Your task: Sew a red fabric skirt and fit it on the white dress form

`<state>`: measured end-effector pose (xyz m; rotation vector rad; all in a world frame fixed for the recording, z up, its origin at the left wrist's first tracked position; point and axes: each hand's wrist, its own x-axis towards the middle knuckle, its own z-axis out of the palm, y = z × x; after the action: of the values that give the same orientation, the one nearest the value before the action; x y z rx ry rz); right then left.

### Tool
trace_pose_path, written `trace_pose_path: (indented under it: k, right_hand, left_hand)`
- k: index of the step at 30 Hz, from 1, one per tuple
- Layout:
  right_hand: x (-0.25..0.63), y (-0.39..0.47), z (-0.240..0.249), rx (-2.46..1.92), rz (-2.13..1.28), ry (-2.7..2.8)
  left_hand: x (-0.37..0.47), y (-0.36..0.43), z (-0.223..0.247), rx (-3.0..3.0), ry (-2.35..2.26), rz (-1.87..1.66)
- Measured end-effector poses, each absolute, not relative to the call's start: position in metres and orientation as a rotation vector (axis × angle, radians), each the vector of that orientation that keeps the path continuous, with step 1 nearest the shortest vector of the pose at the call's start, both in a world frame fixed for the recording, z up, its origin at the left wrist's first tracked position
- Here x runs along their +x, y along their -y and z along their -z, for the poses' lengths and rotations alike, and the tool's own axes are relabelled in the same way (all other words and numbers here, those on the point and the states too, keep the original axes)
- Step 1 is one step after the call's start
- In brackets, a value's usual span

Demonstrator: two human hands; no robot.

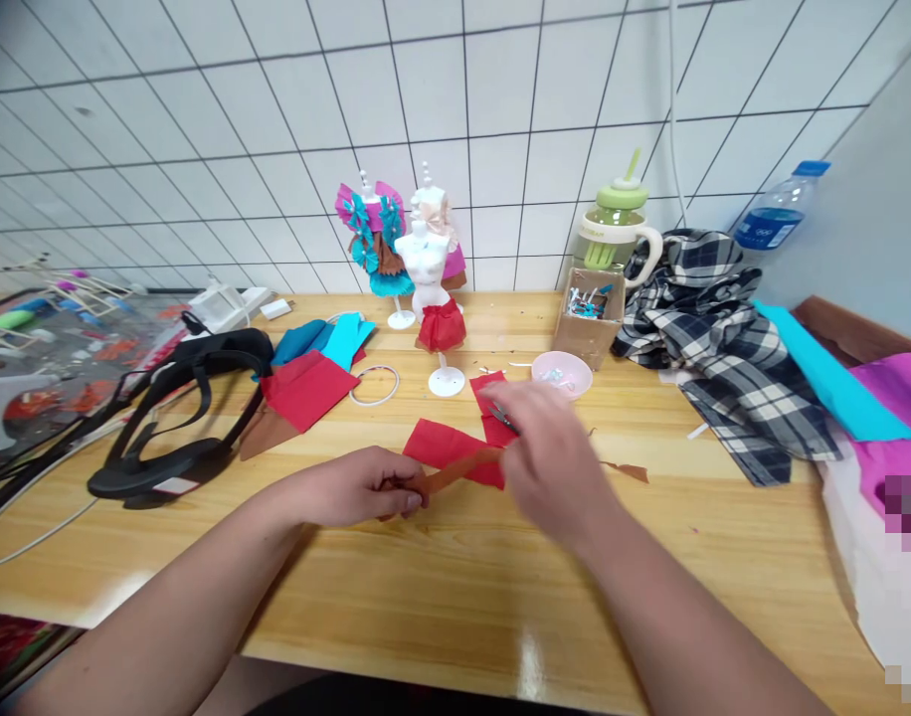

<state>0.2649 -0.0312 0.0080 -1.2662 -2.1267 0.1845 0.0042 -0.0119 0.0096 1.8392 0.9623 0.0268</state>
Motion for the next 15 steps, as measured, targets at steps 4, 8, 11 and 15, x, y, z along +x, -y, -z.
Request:
trace_pose_path:
  k: [4,8,11,15]
  right_hand:
    - [0.223,0.049,0.004,-1.093,-0.578,2.246]
    - [0.227,0.038,0.01,-1.212,-0.698,2.282]
    - [0.243,0.026,0.004,-1.308,-0.661,2.268]
    - [0.244,0.03,0.001,-1.303,-0.598,2.139]
  left_hand:
    - [0.011,0.015,-0.007,1.822,-0.906,-0.076]
    - [0.004,0.011,-0.006,1.669,-0.933,-0.154]
    - [-0.002,0.006,-0.006,1.623,-0.967,-0.222]
    - [0.001,0.007,-0.006,1.581,-0.977,-0.252]
